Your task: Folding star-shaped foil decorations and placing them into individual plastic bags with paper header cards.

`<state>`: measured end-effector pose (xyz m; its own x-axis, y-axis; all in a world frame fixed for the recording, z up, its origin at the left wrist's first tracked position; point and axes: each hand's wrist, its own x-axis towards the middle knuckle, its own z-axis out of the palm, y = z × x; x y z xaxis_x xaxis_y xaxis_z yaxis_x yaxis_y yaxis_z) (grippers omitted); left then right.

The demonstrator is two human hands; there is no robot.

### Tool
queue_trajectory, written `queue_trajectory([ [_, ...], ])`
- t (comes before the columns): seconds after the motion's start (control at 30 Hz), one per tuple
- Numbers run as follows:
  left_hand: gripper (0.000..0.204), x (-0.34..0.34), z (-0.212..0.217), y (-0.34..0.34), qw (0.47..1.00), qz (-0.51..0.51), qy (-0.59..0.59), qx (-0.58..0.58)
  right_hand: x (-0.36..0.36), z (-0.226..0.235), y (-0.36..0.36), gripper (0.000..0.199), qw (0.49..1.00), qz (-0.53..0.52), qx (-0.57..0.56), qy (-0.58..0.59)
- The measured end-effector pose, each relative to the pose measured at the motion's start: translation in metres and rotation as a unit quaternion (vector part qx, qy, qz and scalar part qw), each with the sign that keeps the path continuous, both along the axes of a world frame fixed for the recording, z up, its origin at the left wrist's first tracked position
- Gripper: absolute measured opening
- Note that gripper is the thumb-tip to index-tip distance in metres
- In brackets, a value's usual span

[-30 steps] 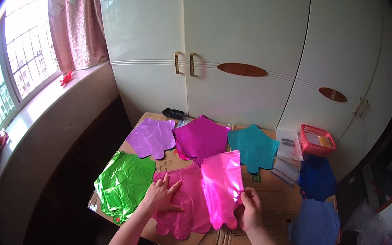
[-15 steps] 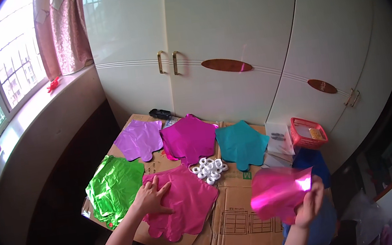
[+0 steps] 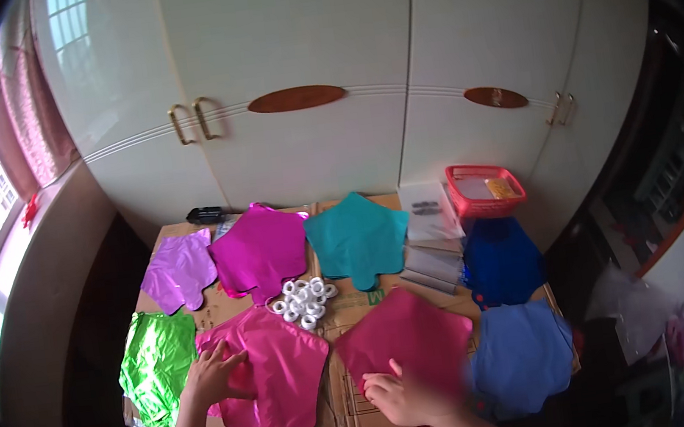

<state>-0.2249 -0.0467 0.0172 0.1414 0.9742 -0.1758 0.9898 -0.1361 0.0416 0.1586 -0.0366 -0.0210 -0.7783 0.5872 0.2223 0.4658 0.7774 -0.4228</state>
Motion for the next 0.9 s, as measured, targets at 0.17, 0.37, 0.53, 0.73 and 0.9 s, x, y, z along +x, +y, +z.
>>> queue_trajectory([
  [0.17, 0.079, 0.037, 0.02, 0.008, 0.997, -0.063, 0.005, 0.048, 0.001, -0.013, -0.006, 0.018, 1.0, -0.004, 0.025, -0.016],
  [0.37, 0.048, 0.143, 0.033, 0.038, 0.94, -0.299, -0.124, 0.107, 0.013, 0.018, -0.016, 0.034, 0.995, -0.072, 0.035, 0.058],
  [0.53, 0.046, 0.195, 0.007, 0.071, 0.891, -0.411, -0.15, 0.12, 0.105, 0.044, -0.037, 0.047, 0.942, -0.334, 0.038, -0.022],
  [0.73, 0.053, 0.27, -0.004, 0.085, 0.849, -0.494, -0.156, 0.1, 0.158, 0.008, -0.068, 0.031, 0.898, -0.426, 0.075, -0.083],
  [0.9, 0.047, 0.313, -0.02, 0.083, 0.825, -0.515, -0.197, 0.119, 0.147, -0.009, -0.062, 0.011, 0.875, -0.472, 0.1, 0.037],
])
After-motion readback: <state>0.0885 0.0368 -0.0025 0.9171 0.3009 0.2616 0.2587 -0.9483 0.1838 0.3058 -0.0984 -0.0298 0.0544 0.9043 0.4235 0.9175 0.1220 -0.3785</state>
